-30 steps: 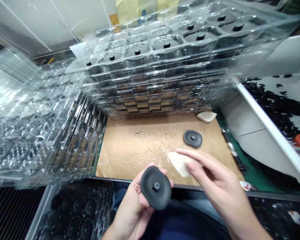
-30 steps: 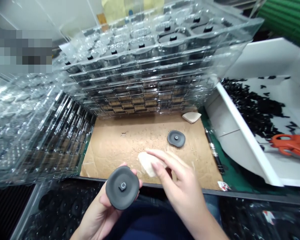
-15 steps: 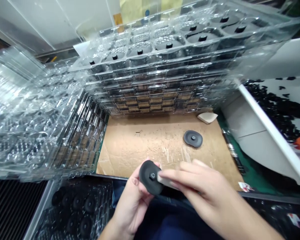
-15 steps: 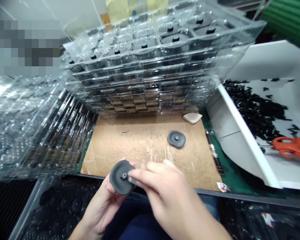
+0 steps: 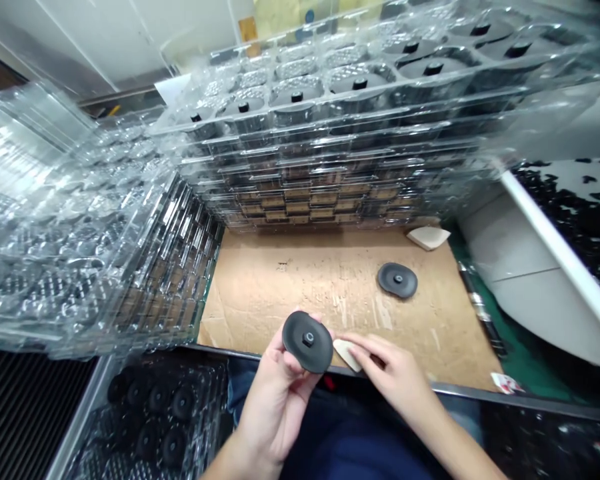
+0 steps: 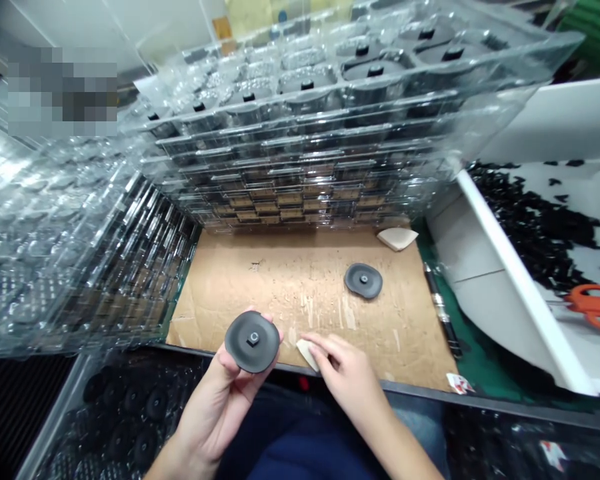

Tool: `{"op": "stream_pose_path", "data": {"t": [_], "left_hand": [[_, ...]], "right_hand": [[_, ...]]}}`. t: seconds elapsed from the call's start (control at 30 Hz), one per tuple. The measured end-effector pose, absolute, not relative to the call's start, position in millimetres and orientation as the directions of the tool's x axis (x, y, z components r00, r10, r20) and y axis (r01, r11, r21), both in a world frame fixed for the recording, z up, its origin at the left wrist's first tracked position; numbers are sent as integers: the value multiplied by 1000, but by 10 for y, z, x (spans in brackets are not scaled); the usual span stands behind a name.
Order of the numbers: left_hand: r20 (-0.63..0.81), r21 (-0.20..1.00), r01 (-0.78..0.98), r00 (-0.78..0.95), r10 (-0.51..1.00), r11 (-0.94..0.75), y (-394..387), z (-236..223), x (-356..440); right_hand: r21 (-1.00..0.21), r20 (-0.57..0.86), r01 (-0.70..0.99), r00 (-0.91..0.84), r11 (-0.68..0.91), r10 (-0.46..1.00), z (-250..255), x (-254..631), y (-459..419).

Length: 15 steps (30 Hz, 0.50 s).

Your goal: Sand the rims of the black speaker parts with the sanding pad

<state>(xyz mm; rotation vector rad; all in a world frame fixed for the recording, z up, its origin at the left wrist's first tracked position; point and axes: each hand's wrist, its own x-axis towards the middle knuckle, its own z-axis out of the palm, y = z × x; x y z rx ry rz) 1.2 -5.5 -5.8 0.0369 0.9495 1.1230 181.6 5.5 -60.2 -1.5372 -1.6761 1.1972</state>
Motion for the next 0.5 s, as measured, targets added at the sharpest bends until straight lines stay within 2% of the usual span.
{"op": "stream_pose_path", "data": {"t": [0.07,0.13,0.2,0.27,0.3,0.4,0.47,0.5], "left_hand": [[-620,469,-742,110,777,479,-46,-44,50],[-602,485,-736,110,790,473,-48,-34,93],[-581,501,-722,127,804,476,-61,-29,114],[-575,498,-706,166,801,504,-78,-27,98],[-579,496,-698,178,796,517,-85,-27,78],[-605,511,-684,143,783,520,-92,-21,23],[-610,519,-674,139,780,526,-96,-9,22],[-605,512,-669,164,779,538,-99,-1,29]], "right_hand": [[-881,-157,469,-155,-67,975,-514,1780,43],[-896,-94,443,-95,-42,991,-285,1688,63],[-912,74,400,-63,94,995,-9,1559,92],[-881,263,368,-138,296,955,215,1440,109],[-864,302,351,-211,360,930,291,1397,113],[-878,192,323,-439,354,878,383,1341,136],[-875,151,353,-450,330,880,379,1321,164],[-858,192,375,-398,350,897,372,1308,176]]}}
